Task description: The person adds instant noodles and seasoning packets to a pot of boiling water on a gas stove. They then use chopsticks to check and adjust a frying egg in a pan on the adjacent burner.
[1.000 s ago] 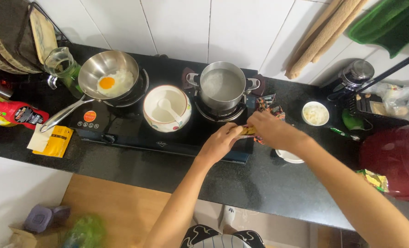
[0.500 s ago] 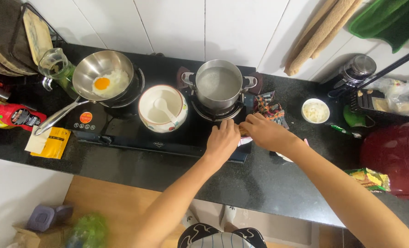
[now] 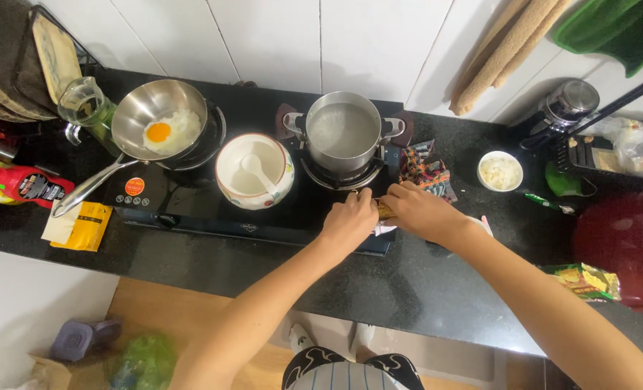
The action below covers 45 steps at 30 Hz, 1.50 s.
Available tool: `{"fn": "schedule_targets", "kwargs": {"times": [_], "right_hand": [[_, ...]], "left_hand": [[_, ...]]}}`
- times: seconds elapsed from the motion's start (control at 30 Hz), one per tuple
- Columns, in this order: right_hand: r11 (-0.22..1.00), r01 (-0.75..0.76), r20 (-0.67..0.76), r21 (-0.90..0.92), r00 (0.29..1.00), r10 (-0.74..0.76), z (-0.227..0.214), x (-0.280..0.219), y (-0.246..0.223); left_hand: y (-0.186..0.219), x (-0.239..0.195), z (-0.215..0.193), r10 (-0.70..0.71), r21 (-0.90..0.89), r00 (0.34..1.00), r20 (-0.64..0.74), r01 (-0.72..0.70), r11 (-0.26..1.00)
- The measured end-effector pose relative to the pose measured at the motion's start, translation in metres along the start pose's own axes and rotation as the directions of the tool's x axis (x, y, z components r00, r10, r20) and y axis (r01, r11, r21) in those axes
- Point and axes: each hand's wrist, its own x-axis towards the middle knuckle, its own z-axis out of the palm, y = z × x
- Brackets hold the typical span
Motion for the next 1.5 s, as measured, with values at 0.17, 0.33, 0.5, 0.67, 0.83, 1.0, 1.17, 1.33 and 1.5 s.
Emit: {"fn": "schedule_targets", "kwargs": {"times": [0.17,0.33,0.5,0.67,0.83,1.0,1.17,1.33,1.5], "right_hand": [[0.995,-0.068,-0.012,0.070,0.998,0.069,-0.001,0.005,0.004],[0.995,-0.042,-0.068,0.087,0.997,0.047,-0.022,0.006,-0.001],[0.997,0.000,-0.190,0.073,0.982,0.014,-0.031,0.004,-0.003],[0.948,-0.065,-0.219,0.312,0.966,0.138,-0.048,0.002,-0.008],[0.925,-0.040,-0.201,0.378,0.972,0.124,-0.069,0.006,-0.022],[0.932,-0.017,-0.082,0.363,0.995,0.050,-0.086,0.016,-0.018],[0.929,-0.042,-0.083,0.367,0.994,0.077,-0.098,0.021,-0.031],[0.908,-0.093,-0.063,0.409,0.989,0.130,-0.113,0.026,-0.030],[0.877,-0.133,-0.067,0.461,0.981,0.184,-0.119,0.035,-0.018]], "left_hand": [[0.002,0.004,0.012,-0.019,0.065,0.998,-0.054,0.023,0.998],[-0.005,0.003,-0.010,-0.022,0.218,0.987,-0.161,0.058,0.974],[-0.024,0.000,-0.037,-0.082,-0.422,0.986,0.149,0.138,0.896],[-0.031,-0.013,-0.081,-0.098,-0.777,0.994,-0.058,0.017,0.630],[-0.036,-0.018,-0.079,-0.072,-0.886,0.997,-0.040,-0.002,0.463],[-0.044,-0.015,-0.104,0.022,-0.811,0.994,0.105,0.072,0.580],[-0.051,-0.017,-0.111,-0.039,-0.829,0.998,0.053,0.066,0.555],[-0.046,-0.014,-0.110,-0.237,-0.895,0.965,0.115,0.204,0.398],[-0.058,-0.009,-0.075,-0.309,-0.978,0.950,-0.049,0.017,0.206]]}}
